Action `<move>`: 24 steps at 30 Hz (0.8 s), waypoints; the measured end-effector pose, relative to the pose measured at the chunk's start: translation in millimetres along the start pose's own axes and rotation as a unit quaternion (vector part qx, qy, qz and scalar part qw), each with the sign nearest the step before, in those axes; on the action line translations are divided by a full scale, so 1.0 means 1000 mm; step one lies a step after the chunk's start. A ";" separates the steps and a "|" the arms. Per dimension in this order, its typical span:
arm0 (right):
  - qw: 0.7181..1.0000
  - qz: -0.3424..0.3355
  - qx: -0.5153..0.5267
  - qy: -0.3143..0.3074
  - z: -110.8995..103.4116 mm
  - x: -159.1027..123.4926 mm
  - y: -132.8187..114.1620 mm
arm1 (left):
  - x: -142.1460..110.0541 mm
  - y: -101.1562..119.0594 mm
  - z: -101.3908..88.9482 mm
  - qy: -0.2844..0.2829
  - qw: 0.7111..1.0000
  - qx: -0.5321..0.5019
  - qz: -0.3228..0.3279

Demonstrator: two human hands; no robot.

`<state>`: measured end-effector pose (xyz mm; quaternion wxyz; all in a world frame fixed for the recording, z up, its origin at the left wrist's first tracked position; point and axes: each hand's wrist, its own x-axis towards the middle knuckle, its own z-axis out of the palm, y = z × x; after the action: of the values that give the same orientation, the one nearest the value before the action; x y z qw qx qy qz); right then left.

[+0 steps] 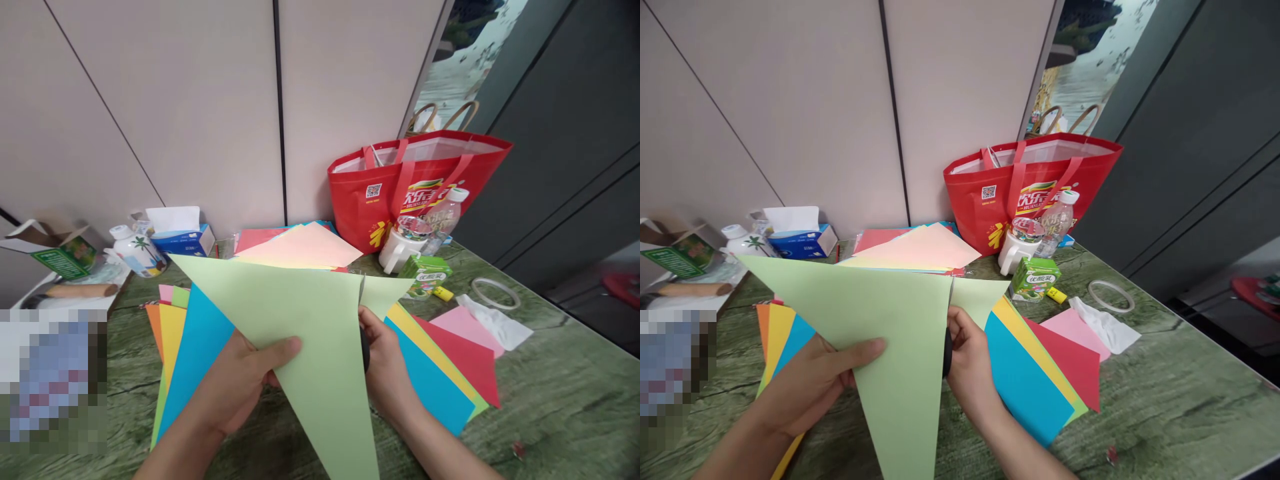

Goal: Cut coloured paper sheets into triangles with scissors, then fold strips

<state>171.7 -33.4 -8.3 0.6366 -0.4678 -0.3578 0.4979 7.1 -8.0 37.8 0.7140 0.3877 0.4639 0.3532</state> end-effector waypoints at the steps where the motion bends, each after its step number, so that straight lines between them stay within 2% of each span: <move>1: 1.000 0.001 0.001 -0.001 0.000 0.000 0.000 | 0.000 0.000 0.000 -0.001 1.000 0.003 0.000; 24: 1.000 0.004 -0.020 0.013 -0.001 0.000 0.001 | 0.000 -0.001 -0.001 0.021 0.999 0.037 0.014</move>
<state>171.9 -33.7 -9.5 0.6297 -0.4881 -0.3581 0.4869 6.2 -8.2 36.5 0.6842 0.4132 0.4861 0.3534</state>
